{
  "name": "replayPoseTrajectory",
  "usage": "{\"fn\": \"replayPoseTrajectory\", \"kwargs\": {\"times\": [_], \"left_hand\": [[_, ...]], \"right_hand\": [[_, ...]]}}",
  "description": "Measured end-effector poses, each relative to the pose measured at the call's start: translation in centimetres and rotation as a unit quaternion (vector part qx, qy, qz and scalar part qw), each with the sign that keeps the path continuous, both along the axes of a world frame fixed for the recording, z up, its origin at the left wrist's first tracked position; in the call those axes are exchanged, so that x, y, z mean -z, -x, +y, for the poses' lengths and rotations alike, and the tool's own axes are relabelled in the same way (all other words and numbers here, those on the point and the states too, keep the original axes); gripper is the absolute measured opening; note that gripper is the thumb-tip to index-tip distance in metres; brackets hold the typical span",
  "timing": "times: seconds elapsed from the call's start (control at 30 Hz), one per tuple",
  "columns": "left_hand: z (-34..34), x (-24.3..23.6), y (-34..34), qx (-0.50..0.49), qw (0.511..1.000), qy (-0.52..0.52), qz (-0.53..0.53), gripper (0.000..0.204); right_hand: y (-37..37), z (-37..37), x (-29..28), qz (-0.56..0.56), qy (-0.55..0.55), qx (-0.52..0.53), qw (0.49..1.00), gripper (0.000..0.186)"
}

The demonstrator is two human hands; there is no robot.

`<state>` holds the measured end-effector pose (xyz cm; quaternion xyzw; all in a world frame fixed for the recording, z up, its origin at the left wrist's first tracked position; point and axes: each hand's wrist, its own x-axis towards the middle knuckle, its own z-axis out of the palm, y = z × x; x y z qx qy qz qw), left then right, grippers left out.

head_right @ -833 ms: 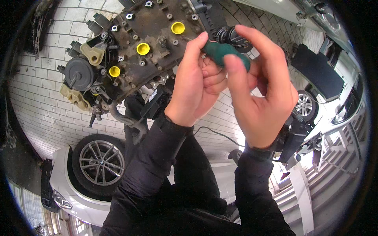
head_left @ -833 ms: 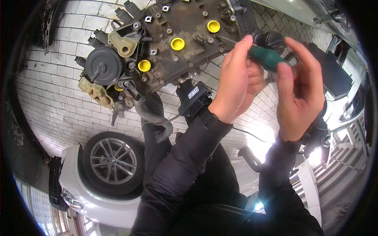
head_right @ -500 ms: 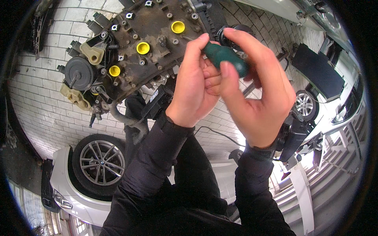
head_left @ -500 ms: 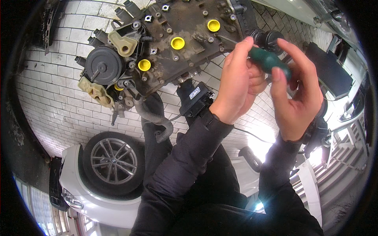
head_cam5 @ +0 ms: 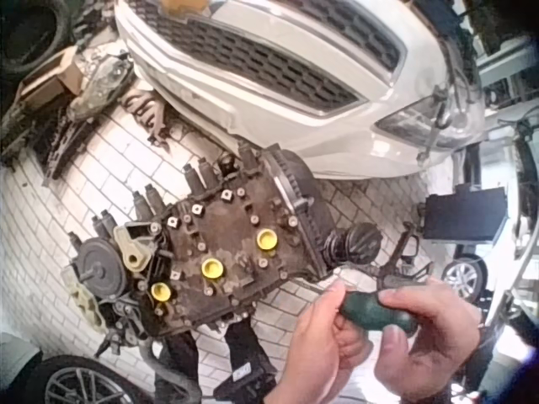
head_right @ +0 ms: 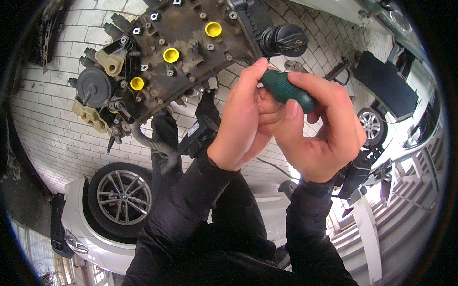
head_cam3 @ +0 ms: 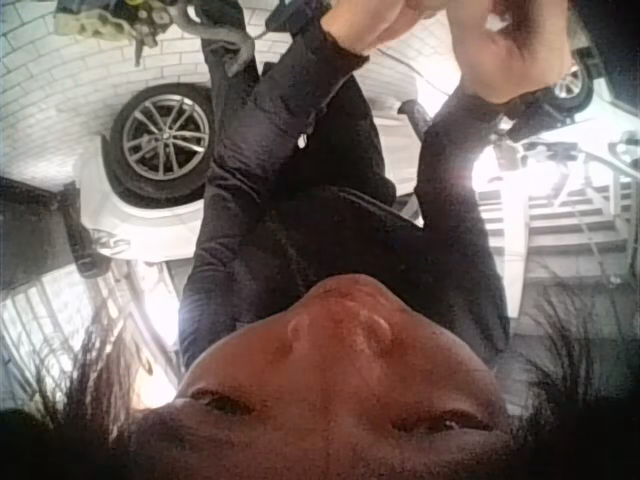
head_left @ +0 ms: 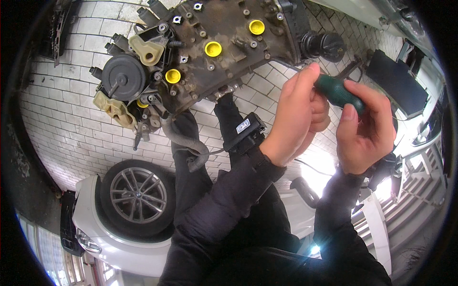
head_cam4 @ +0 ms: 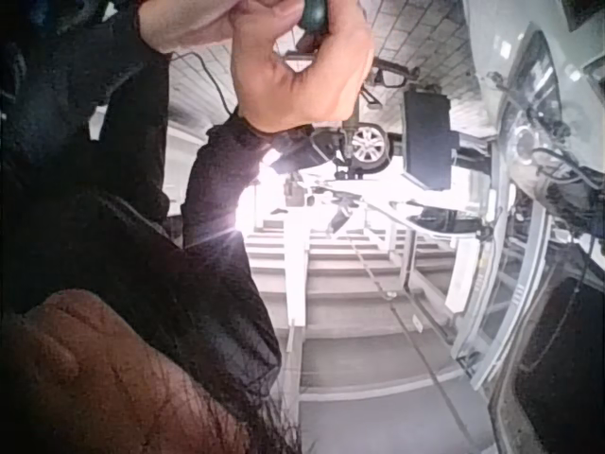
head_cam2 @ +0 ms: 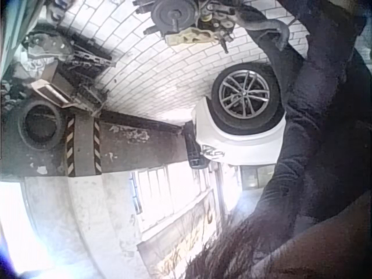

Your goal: Using a screwdriver to work on a car engine in a garage setting.

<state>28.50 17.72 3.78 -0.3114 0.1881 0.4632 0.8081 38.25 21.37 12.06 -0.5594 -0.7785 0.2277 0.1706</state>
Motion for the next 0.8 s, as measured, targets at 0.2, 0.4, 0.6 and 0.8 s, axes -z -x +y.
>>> {"fn": "replayPoseTrajectory", "kwargs": {"times": [0.2,0.4,0.6,0.8], "left_hand": [[-0.4,1.1,-0.5,-0.006,1.0,-0.023,0.017,0.032],[-0.7,1.9,-0.7,-0.013,1.0,-0.022,0.018,0.03],[-1.2,1.8,-1.0,-0.016,1.0,-0.018,0.018,0.029],[-1.2,2.2,-1.0,0.003,0.999,-0.027,0.035,0.037]], "right_hand": [[-0.9,-0.7,0.6,-0.003,0.015,0.011,1.0,0.023],[-0.9,-1.4,1.4,0.012,0.025,0.024,0.999,0.024],[-1.2,-1.8,1.4,0.004,0.024,0.028,0.999,0.023],[-1.0,-1.7,1.0,-0.025,0.055,0.057,0.996,0.022]]}}
